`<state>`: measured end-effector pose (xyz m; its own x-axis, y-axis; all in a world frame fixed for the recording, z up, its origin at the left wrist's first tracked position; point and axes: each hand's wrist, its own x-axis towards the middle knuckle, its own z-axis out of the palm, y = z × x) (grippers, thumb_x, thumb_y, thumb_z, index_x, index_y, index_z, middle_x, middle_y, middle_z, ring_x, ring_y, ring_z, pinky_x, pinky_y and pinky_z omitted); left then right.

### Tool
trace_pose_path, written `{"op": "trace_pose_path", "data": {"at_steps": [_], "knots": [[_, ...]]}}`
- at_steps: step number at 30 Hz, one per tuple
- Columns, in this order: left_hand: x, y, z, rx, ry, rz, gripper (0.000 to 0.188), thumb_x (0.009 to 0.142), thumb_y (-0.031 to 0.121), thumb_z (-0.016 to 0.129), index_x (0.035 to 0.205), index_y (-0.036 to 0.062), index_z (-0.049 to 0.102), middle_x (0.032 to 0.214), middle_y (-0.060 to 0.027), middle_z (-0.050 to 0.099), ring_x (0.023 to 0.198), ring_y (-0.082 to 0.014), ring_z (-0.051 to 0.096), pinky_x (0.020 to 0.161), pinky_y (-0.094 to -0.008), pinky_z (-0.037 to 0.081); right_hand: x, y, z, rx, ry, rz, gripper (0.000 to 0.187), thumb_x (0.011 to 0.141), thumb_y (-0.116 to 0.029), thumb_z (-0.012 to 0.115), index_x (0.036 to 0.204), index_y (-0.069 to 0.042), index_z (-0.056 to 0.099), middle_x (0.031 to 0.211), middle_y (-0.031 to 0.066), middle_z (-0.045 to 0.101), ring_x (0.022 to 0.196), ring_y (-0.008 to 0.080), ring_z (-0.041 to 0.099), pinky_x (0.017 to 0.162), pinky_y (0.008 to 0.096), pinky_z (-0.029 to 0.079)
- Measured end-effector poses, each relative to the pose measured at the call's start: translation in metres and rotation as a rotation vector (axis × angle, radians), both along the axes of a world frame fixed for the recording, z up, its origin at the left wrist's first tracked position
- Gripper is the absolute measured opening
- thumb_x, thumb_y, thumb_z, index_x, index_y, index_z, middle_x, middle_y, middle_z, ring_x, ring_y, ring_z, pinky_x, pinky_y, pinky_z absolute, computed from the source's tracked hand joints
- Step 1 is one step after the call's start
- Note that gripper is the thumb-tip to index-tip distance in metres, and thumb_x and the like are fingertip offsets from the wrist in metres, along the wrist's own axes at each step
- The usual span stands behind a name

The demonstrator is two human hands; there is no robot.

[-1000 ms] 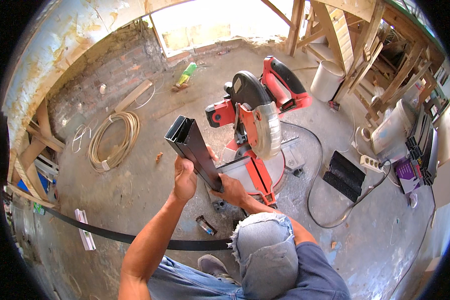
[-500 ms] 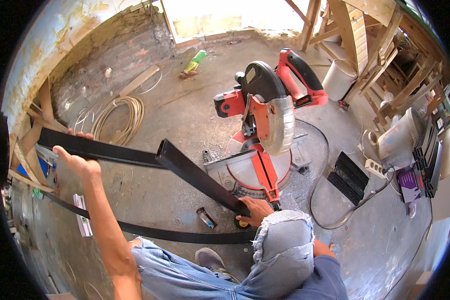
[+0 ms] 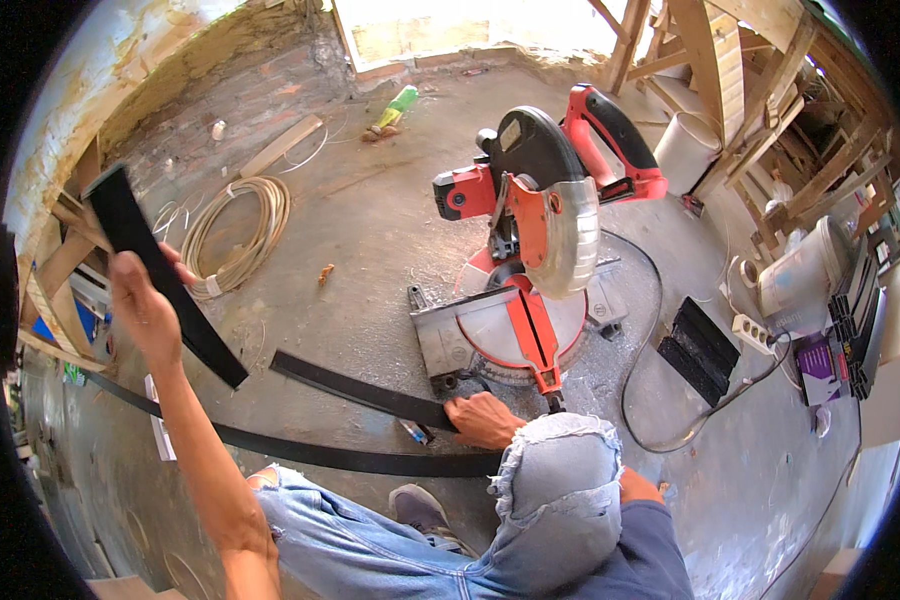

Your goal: The person measures a metal beam with a tape measure, marks it with a pencil, and then cuts the beam using a miter saw.

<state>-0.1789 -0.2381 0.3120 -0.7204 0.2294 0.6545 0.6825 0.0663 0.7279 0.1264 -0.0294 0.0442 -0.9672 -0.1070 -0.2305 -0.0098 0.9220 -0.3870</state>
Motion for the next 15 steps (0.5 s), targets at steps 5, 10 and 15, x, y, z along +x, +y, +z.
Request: {"op": "trace_pose_path", "data": {"at_steps": [5,10,15], "knots": [[0.046,0.071,-0.019,-0.665,0.126,-0.246,0.058,0.069,0.041,0.089,0.097,0.005,0.053,0.068,-0.0045,0.057,0.058,-0.0134,0.051,0.054,-0.0341,0.047,-0.007,-0.008,-0.036,0.122,0.021,0.189,0.048,0.076,-0.033,0.078,0.098,0.005,0.059,0.088,0.0188,0.067,0.084,0.0329,0.07,0.068,0.0418,0.057],[0.075,0.126,-0.096,-1.169,0.207,-0.497,0.058,0.071,0.024,0.086,0.109,0.0039,0.047,0.091,-0.0239,0.068,0.09,-0.043,0.067,0.077,-0.0485,0.053,-0.012,-0.024,-0.062,0.149,0.085,0.242,0.049,0.08,-0.037,0.074,0.1,0.005,0.058,0.092,0.0195,0.066,0.088,0.0338,0.068,0.07,0.043,0.056],[0.105,0.145,-0.146,-1.36,0.109,-0.639,0.062,0.072,0.019,0.083,0.114,0.0033,0.04,0.1,-0.0248,0.065,0.093,-0.0448,0.066,0.079,-0.0498,0.052,-0.005,-0.022,-0.031,-0.094,0.138,0.106,0.053,0.081,-0.039,0.074,0.104,0.007,0.06,0.106,0.0199,0.064,0.105,0.0332,0.064,0.079,0.0435,0.056]]}}
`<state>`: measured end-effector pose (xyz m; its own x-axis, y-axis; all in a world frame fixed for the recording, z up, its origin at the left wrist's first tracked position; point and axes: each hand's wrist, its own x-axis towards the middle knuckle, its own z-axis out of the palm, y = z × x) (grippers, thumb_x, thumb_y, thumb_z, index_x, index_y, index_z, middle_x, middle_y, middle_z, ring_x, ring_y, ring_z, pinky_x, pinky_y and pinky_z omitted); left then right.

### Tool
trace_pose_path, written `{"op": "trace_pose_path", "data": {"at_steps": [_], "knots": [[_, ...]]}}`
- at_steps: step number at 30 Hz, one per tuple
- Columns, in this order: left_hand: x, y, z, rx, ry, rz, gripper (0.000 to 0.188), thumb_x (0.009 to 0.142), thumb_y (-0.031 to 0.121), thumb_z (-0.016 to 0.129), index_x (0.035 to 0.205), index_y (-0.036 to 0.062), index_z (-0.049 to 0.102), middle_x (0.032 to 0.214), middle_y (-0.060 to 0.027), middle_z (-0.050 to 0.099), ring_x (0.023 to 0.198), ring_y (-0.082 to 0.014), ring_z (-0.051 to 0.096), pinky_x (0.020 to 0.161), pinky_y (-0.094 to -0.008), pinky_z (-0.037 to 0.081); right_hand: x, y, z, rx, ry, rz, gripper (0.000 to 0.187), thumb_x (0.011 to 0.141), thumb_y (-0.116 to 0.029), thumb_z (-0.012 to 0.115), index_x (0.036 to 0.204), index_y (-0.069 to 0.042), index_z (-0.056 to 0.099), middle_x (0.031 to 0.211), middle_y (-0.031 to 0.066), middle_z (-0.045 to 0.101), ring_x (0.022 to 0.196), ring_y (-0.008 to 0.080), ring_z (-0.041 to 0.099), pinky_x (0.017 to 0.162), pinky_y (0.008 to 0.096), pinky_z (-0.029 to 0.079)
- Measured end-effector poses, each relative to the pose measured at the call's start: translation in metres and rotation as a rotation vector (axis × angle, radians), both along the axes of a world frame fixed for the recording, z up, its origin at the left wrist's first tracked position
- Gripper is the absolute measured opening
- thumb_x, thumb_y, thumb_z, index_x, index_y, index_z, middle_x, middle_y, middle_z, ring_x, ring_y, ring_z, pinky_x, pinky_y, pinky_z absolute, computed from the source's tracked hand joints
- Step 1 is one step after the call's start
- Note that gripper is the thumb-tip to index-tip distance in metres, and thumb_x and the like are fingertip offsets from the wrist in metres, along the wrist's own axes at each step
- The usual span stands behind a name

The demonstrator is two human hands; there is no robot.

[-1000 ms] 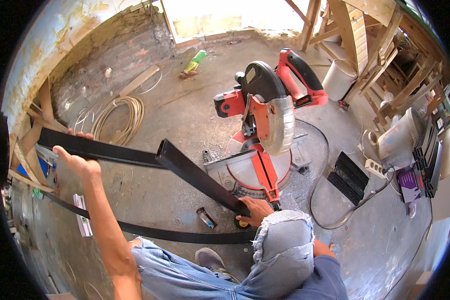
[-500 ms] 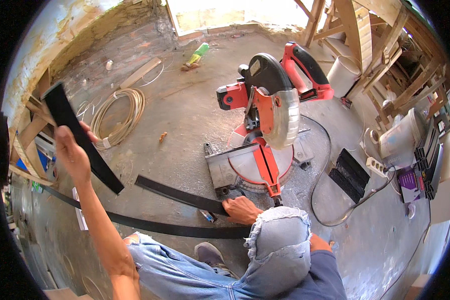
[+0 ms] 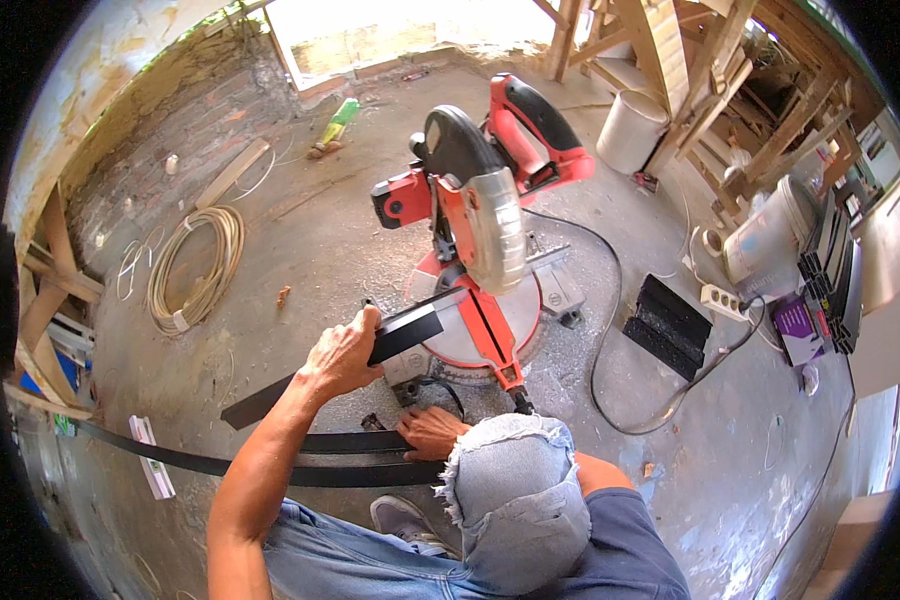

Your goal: The person measures a metal beam with a tape measure, marks it with a pencil, and then cuts the beam using a miter saw.

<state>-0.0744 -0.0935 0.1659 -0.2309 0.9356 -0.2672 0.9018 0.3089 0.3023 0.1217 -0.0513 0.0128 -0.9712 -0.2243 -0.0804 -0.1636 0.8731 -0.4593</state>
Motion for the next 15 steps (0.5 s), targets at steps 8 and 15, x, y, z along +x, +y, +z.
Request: {"op": "trace_pose_path", "data": {"at_steps": [8,15], "knots": [[0.021,0.015,-0.053,0.108,0.135,-0.192,0.062,0.088,0.035,0.07,0.129,0.0001,0.039,0.114,-0.0221,0.048,0.099,-0.0408,0.063,0.074,-0.0499,0.056,0.075,0.053,0.025,-0.203,0.388,-0.474,0.038,0.084,-0.03,0.075,0.109,-0.003,0.065,0.11,0.0154,0.065,0.1,0.0352,0.065,0.085,0.0431,0.054],[0.04,0.05,-0.097,0.413,0.4,-0.373,0.062,0.091,0.029,0.064,0.148,0.0192,0.044,0.107,-0.0137,0.05,0.098,-0.0287,0.055,0.079,-0.0399,0.047,0.125,0.161,0.13,-0.095,0.883,-0.788,0.025,0.077,-0.007,0.078,0.099,-0.001,0.067,0.094,0.0146,0.067,0.075,0.027,0.068,0.066,0.0357,0.055]]}}
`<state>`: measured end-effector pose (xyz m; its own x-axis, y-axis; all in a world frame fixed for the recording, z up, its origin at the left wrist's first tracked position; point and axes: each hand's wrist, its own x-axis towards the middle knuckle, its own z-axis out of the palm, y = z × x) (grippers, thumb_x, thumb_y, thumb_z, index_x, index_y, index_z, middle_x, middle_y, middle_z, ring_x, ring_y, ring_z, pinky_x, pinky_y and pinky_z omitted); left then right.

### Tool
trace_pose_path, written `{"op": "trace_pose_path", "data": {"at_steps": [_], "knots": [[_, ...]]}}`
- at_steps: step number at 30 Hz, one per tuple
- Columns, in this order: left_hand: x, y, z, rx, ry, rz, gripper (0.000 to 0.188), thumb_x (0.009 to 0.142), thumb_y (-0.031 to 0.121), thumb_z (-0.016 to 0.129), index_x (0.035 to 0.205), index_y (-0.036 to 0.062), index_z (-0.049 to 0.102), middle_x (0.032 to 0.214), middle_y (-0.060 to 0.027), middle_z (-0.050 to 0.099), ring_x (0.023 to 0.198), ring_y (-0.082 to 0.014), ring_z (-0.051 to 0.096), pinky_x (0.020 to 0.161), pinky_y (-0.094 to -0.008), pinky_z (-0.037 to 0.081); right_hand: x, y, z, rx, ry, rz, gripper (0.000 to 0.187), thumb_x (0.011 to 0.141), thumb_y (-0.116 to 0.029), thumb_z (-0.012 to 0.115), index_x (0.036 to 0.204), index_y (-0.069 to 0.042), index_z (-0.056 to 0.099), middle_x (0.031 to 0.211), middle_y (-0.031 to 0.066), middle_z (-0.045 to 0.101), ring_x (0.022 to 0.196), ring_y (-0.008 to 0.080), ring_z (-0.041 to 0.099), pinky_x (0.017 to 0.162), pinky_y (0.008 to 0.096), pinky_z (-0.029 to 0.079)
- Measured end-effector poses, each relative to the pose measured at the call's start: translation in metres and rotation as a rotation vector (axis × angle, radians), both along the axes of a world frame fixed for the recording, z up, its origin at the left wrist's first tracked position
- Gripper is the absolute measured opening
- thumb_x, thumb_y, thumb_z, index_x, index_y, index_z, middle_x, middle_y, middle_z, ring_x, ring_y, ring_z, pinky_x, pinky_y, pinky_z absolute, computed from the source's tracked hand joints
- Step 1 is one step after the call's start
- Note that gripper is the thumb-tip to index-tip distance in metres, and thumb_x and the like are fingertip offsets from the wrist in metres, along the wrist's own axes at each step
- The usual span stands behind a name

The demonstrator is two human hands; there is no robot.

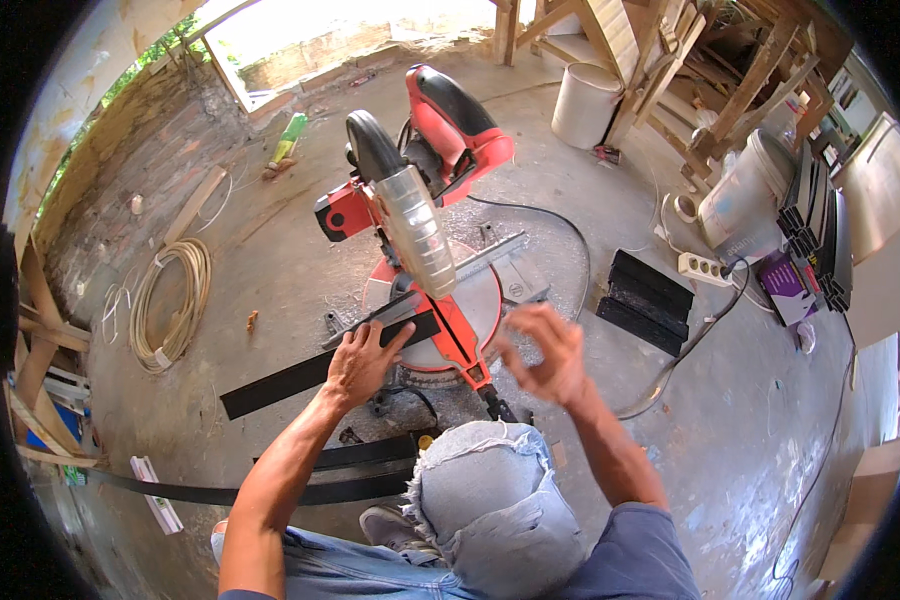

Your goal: The person measures a metal beam with a tape measure, marks it with a pencil, and then cuts the beam using a miter saw.

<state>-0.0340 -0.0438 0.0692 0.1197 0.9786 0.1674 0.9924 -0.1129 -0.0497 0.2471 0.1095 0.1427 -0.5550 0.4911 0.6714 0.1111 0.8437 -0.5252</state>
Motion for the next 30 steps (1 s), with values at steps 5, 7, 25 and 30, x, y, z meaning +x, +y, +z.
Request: {"op": "trace_pose_path", "data": {"at_steps": [5,7,25,30], "knots": [[0.009,0.014,-0.028,0.052,0.011,0.018,0.057,0.092,0.025,0.063,0.146,0.0228,0.047,0.105,-0.014,0.051,0.095,-0.0295,0.053,0.079,-0.0409,0.045,-0.033,0.046,0.114,0.152,0.22,-0.059,0.02,0.082,-0.005,0.073,0.099,0.002,0.067,0.092,0.0142,0.067,0.072,0.0195,0.063,0.064,0.0296,0.051],[0.011,0.014,-0.032,-0.067,0.011,0.094,0.054,0.095,0.024,0.059,0.147,0.0204,0.045,0.113,-0.0149,0.052,0.104,-0.0298,0.052,0.084,-0.0401,0.045,-0.052,0.057,0.143,0.156,0.289,-0.031,0.017,0.085,-0.007,0.07,0.099,0.003,0.067,0.091,0.014,0.068,0.073,0.0198,0.064,0.066,0.0295,0.052],[0.007,0.013,-0.047,-0.074,0.246,0.115,0.064,0.088,0.013,0.054,0.151,0.0107,0.038,0.123,-0.018,0.052,0.11,-0.0317,0.048,0.098,-0.0426,0.037,-0.188,0.155,0.197,-0.148,-0.548,-0.142,0.048,0.089,-0.038,0.061,0.098,0.008,0.066,0.092,0.0245,0.07,0.087,0.0298,0.071,0.079,0.0407,0.055],[0.009,0.014,-0.051,-0.024,0.224,0.131,0.064,0.089,0.012,0.051,0.151,0.0112,0.037,0.132,-0.0175,0.05,0.119,-0.0326,0.046,0.102,-0.0452,0.035,-0.182,0.154,0.19,-0.335,-0.529,-0.057,0.04,0.093,-0.031,0.061,0.097,0.009,0.06,0.077,0.0163,0.069,0.059,0.0201,0.069,0.06,0.0344,0.055]]}}
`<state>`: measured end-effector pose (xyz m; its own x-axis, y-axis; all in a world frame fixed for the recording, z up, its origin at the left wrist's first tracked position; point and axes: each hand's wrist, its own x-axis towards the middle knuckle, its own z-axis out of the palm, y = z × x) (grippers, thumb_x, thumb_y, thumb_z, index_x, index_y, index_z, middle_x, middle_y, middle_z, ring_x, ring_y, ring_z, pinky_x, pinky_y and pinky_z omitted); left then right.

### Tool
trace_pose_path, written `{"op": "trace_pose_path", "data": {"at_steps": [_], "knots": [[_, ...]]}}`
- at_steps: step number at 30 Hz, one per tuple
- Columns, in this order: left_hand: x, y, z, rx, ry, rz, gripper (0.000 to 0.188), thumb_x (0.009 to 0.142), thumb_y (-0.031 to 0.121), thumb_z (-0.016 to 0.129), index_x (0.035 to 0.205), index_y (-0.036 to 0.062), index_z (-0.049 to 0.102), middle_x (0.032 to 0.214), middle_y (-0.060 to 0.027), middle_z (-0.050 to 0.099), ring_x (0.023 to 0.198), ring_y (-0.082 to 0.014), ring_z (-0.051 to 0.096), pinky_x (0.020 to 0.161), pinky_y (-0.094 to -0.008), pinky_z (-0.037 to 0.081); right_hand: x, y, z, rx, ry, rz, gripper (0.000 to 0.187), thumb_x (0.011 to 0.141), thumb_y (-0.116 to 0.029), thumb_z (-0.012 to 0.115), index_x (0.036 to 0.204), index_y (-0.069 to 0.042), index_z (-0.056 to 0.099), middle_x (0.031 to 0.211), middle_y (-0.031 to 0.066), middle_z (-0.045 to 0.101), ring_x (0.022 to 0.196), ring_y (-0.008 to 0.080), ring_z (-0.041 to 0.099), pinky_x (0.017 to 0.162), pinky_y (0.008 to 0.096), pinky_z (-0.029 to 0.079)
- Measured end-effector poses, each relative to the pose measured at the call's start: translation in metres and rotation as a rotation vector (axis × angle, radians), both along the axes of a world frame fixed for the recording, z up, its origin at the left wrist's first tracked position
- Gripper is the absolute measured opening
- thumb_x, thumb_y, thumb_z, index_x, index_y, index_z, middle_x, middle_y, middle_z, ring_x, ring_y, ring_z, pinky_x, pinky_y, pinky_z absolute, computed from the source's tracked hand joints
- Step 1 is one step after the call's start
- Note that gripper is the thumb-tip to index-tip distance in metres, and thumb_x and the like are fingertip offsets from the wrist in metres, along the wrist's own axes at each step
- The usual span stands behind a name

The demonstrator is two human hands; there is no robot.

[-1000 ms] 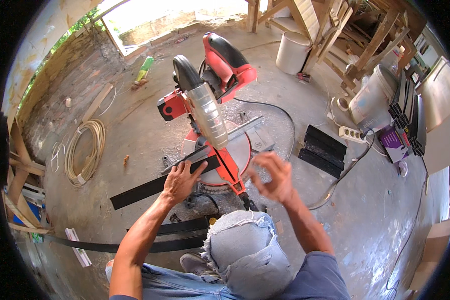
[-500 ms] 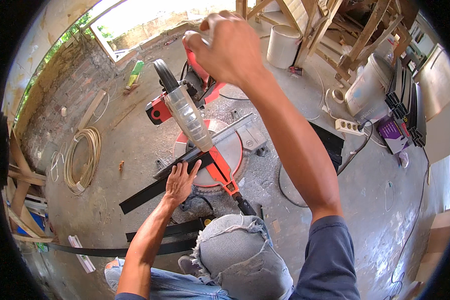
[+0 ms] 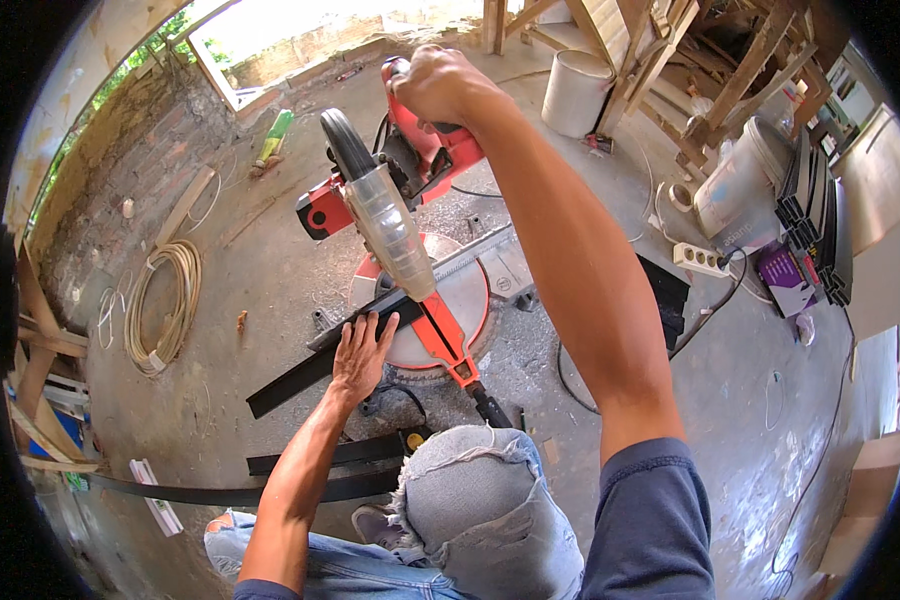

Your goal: The person measures a metal beam with a tape measure, marks it with a pencil, and then cuts the beam using a miter saw.

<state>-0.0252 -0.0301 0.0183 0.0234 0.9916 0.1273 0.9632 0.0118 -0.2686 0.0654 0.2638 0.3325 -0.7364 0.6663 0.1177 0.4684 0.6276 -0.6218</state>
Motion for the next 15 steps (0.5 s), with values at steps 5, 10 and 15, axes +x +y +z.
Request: {"op": "trace_pose_path", "data": {"at_steps": [5,10,15], "knots": [[0.002,-0.005,-0.01,0.038,-0.063,0.062,0.064,0.09,0.011,0.05,0.152,0.0128,0.034,0.138,-0.0161,0.047,0.129,-0.0323,0.042,0.108,-0.049,0.031,0.032,-0.014,-0.038,0.169,0.163,-0.014,0.04,0.094,-0.025,0.059,0.12,0.006,0.059,0.089,0.0191,0.069,0.062,0.0203,0.069,0.063,0.036,0.055],[0.001,-0.005,-0.013,0.039,-0.106,0.074,0.066,0.088,0.011,0.052,0.152,0.0154,0.036,0.136,-0.0145,0.045,0.127,-0.0306,0.042,0.107,-0.05,0.03,0.093,-0.076,-0.071,0.18,0.318,-0.089,0.045,0.094,-0.024,0.059,0.129,0.004,0.052,0.1,0.0286,0.065,0.094,0.0452,0.064,0.086,0.0454,0.049],[0.004,-0.003,-0.012,0.09,-0.057,0.066,0.062,0.088,0.014,0.052,0.149,0.0156,0.042,0.132,-0.0111,0.046,0.126,-0.0271,0.041,0.106,-0.0478,0.03,0.138,-0.112,-0.121,0.172,0.33,-0.162,0.048,0.095,-0.019,0.058,0.136,0.003,0.046,0.104,0.0272,0.063,0.087,0.0431,0.064,0.081,0.0424,0.05]]}}
